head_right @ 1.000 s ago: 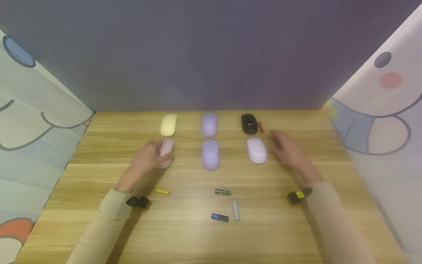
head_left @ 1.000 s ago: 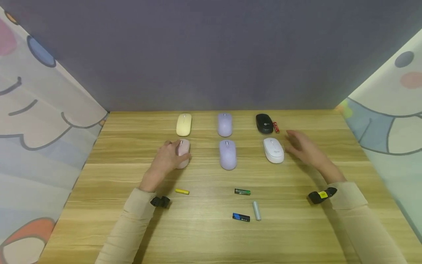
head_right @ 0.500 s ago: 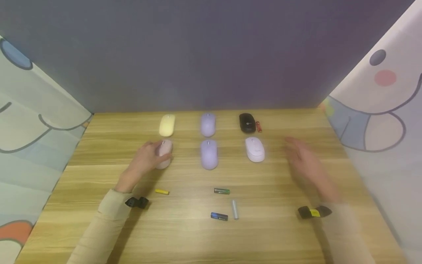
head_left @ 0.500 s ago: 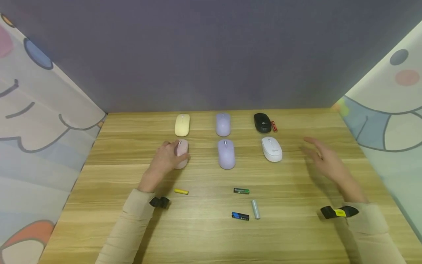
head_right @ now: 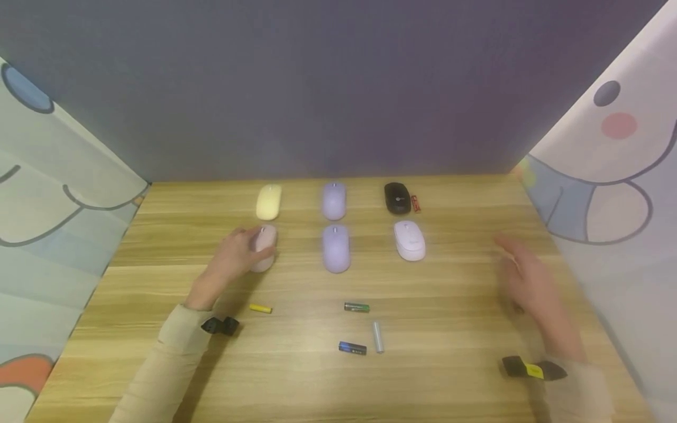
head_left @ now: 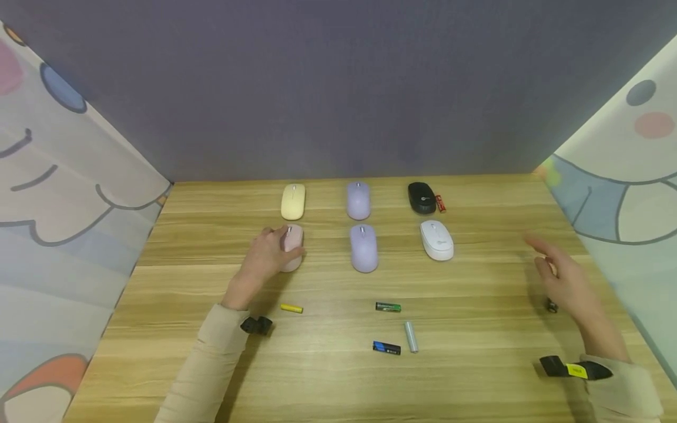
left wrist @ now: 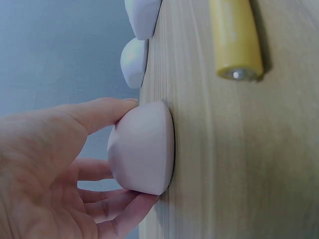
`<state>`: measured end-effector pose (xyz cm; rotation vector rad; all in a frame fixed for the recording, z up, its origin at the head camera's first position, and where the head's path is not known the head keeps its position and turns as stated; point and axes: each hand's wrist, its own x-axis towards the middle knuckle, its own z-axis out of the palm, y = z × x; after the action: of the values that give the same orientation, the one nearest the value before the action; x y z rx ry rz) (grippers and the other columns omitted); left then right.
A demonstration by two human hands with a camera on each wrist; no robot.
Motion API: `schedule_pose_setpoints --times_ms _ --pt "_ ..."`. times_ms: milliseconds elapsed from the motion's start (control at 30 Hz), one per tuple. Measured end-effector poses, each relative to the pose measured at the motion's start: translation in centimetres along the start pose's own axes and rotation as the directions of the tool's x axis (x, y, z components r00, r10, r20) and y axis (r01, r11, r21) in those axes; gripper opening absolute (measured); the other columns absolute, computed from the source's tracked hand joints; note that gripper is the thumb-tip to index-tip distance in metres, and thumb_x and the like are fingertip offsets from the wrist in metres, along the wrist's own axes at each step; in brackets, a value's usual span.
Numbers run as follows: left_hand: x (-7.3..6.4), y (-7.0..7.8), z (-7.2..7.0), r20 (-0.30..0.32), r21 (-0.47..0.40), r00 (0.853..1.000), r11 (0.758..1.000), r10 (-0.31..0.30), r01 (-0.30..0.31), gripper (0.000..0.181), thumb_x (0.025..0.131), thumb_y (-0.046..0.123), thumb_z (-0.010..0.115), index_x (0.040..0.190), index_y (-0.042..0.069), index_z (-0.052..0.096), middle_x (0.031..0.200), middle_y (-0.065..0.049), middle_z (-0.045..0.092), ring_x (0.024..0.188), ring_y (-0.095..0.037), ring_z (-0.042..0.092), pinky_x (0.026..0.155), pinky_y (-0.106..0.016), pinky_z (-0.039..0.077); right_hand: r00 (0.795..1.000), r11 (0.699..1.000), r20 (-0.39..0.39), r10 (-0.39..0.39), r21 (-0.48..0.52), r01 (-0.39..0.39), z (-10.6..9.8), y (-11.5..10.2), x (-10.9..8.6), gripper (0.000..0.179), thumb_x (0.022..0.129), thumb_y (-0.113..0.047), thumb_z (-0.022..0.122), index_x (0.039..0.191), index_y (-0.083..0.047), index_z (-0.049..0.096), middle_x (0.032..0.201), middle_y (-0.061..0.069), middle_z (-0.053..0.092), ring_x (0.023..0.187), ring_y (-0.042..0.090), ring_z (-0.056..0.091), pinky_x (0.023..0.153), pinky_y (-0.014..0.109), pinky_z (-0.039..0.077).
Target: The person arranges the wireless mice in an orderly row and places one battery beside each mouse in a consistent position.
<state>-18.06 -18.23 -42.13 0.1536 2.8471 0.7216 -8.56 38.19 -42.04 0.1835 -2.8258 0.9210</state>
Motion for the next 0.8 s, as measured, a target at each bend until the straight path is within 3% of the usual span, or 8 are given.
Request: schedule_pose_setpoints --times_ms 100,200,267,333,500,600,700,800 --pt "0.0 0.0 0.1 0.000 -0.002 1.000 1.000 -0.001 0.001 0.081 0.094 0.044 0.073 0.152 -0.005 0.045 0.138 -0.037 0.053 0.115 -0.052 0.059 0.088 -0.055 0.059 0.999 0.999 0.020 0.026 0.027 -0.026 -0.3 0.5 -1.0 0.048 0.107 -0.006 0.050 0.154 0.003 0.041 0.151 0.038 0.042 0.145 0.000 0.030 0.098 -0.003 0.019" --pt "0.0 0.0 0.1 0.001 0.000 1.000 1.000 -0.002 0.002 0.081 0.094 0.045 0.073 0.152 -0.005 0.044 0.138 -0.037 0.053 0.114 -0.051 0.060 0.088 -0.055 0.060 0.990 0.994 0.097 0.099 0.043 -0.104 -0.7 0.6 -1.7 0.059 0.106 -0.015 0.058 0.157 0.004 0.034 0.154 0.040 0.034 0.149 0.042 0.029 0.125 0.031 0.025" --pt "-0.1 0.0 0.1 0.001 0.000 1.000 1.000 -0.002 0.002 0.082 0.094 0.044 0.073 0.152 -0.005 0.044 0.137 -0.037 0.053 0.113 -0.051 0.060 0.087 -0.054 0.060 0.976 0.988 0.160 0.145 0.035 -0.153 -0.9 0.7 -2.0 0.068 0.105 -0.020 0.061 0.159 0.005 0.028 0.156 0.043 0.027 0.139 0.066 0.025 0.119 0.066 0.027" --pt "-0.1 0.0 0.1 0.000 0.000 1.000 1.000 0.000 0.000 0.082 0.094 0.044 0.073 0.152 -0.006 0.044 0.137 -0.037 0.053 0.112 -0.050 0.061 0.086 -0.053 0.061 0.961 0.982 0.209 0.181 0.005 -0.187 -1.1 0.8 -2.3 0.074 0.104 -0.023 0.063 0.159 0.006 0.024 0.157 0.044 0.022 0.132 0.071 0.028 0.096 0.081 0.031" --pt "-0.2 0.0 0.1 -0.007 0.001 1.000 1.000 0.005 -0.005 0.082 0.093 0.044 0.074 0.151 -0.007 0.045 0.136 -0.037 0.053 0.113 -0.051 0.061 0.086 -0.054 0.061 0.955 0.982 0.229 0.189 -0.015 -0.190 -1.2 1.4 -3.3 0.077 0.103 -0.024 0.065 0.160 0.006 0.023 0.158 0.044 0.021 0.135 0.070 0.026 0.096 0.079 0.031" --pt "-0.3 0.0 0.1 -0.010 0.001 1.000 1.000 0.007 -0.007 0.082 0.093 0.044 0.074 0.151 -0.006 0.045 0.136 -0.037 0.054 0.113 -0.051 0.061 0.087 -0.054 0.060 0.962 0.984 0.216 0.168 0.026 -0.178 -1.1 1.8 -3.9 0.076 0.104 -0.021 0.064 0.160 0.006 0.022 0.158 0.044 0.020 0.144 0.066 0.014 0.111 0.080 0.013" --pt "-0.2 0.0 0.1 -0.010 0.005 1.000 1.000 0.008 -0.008 0.082 0.094 0.045 0.073 0.151 -0.006 0.045 0.137 -0.037 0.053 0.115 -0.052 0.060 0.088 -0.056 0.059 0.969 0.986 0.198 0.148 0.040 -0.159 -1.0 2.2 -4.5 0.075 0.103 -0.019 0.066 0.160 0.005 0.023 0.159 0.042 0.022 0.151 0.055 0.008 0.124 0.061 0.002" --pt "-0.1 0.0 0.1 -0.008 0.012 1.000 1.000 0.004 -0.004 0.082 0.094 0.045 0.072 0.152 -0.006 0.044 0.139 -0.038 0.052 0.119 -0.055 0.057 0.091 -0.058 0.058 0.976 0.991 0.181 0.123 0.031 -0.131 -1.0 2.5 -5.1 0.076 0.100 -0.016 0.069 0.159 0.005 0.026 0.159 0.040 0.025 0.157 0.026 0.006 0.124 0.026 -0.003"
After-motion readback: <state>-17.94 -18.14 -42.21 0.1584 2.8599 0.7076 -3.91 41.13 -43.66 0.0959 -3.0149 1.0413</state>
